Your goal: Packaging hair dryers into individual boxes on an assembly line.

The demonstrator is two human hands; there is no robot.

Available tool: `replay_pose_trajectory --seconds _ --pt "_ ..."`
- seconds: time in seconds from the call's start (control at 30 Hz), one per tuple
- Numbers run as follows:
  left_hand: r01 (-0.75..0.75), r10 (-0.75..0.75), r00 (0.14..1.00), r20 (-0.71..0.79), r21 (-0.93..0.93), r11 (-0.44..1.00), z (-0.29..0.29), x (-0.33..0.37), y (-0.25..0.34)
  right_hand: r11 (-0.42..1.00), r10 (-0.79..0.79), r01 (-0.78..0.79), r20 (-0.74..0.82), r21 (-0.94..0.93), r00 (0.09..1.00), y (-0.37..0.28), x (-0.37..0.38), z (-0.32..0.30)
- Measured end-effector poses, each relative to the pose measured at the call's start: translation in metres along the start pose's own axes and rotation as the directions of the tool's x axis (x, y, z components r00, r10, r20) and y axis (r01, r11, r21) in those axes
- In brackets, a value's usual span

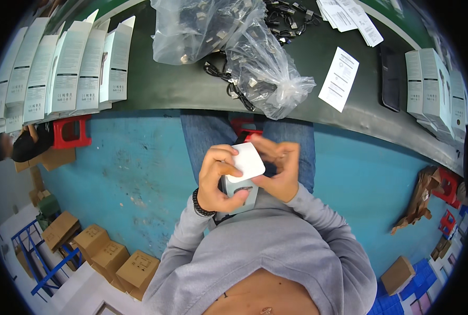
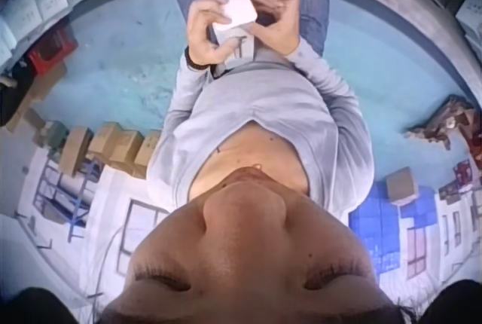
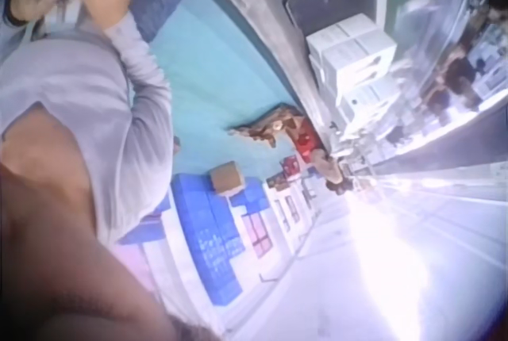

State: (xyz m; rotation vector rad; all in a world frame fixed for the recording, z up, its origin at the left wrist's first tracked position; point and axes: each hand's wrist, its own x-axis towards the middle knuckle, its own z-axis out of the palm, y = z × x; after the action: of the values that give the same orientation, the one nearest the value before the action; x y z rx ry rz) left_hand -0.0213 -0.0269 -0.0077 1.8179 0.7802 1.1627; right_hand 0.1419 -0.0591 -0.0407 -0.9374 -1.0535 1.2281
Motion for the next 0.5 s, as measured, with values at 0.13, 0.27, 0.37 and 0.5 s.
replay_pose_trajectory --seconds 0.13,0.27,0.37,0.5 --pt "0.063 -0.065 0.997 -0.052 -0.037 0.997 -0.003 -0.007 -0.007 0.945 -0.164 0.216 0.216 -0.247 0.962 -0.014 0.019 -0.02" --pt "0.156 -0.179 0.976 -0.126 -0.177 0.972 0.001 0.001 0.0 0.911 -0.12 0.26 0.397 -0.321 0.91 -0.021 0.035 -0.022" --pt "0.221 -0.25 0.964 -0.096 -0.243 0.945 0.002 0.008 0.002 0.928 -0.088 0.217 0.388 -0.303 0.917 -0.025 0.041 -0.027" --pt "0.236 -0.244 0.97 -0.004 -0.242 0.941 -0.001 0.008 -0.002 0.956 0.027 0.084 0.371 -0.28 0.928 -0.034 0.047 -0.029"
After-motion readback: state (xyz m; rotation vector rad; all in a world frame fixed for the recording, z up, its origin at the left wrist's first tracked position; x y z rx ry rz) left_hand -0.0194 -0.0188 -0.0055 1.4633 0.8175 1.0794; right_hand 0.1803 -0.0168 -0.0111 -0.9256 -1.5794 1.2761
